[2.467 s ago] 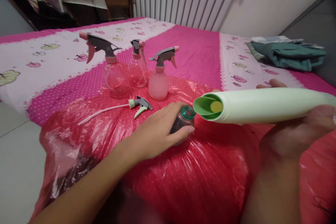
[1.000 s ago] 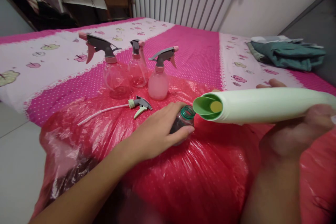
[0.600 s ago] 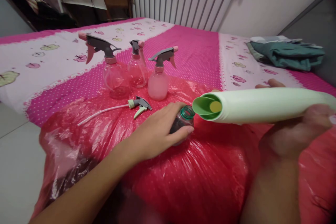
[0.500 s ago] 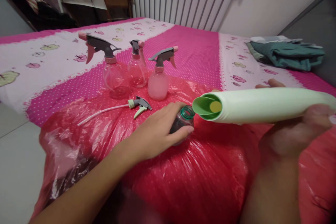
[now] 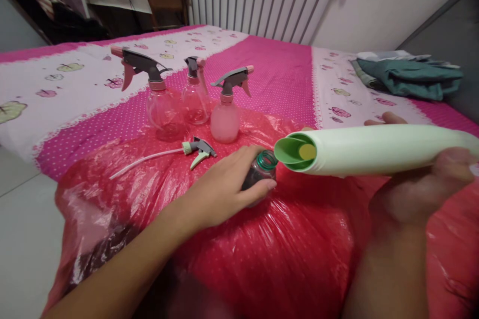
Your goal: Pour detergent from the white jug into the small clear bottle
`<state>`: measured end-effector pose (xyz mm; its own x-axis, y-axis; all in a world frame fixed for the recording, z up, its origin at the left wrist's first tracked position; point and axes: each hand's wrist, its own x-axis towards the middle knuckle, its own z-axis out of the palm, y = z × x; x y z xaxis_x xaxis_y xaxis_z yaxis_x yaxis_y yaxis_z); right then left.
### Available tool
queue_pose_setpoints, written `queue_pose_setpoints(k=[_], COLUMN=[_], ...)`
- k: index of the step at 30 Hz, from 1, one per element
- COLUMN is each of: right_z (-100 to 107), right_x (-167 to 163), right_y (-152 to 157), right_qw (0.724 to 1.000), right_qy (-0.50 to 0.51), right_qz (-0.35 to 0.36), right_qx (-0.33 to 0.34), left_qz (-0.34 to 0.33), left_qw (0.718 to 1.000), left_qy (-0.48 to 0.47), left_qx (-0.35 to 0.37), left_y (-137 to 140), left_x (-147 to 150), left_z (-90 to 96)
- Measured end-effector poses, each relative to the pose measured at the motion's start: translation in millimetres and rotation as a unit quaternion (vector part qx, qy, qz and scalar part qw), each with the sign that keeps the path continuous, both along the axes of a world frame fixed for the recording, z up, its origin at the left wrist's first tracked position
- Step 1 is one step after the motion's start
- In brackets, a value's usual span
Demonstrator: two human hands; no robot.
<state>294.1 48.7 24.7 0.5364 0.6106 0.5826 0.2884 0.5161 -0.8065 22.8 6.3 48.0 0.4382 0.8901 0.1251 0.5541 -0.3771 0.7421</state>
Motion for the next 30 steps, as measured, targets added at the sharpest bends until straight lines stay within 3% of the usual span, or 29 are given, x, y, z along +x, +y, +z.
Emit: queue_pose_setpoints(k=[30], right_z=[-0.4], right_x=[0.4], right_y=[0.1], right_qw=[1.0], right_qy=[-0.011], right_qz=[-0.011], right_qx=[-0.002], left_qz=[0.002], left_qw=[1.0], left_qy=[-0.002], left_qx=[0.002], left_y=[-1.1], left_x=[1.0], left_z=[0.9])
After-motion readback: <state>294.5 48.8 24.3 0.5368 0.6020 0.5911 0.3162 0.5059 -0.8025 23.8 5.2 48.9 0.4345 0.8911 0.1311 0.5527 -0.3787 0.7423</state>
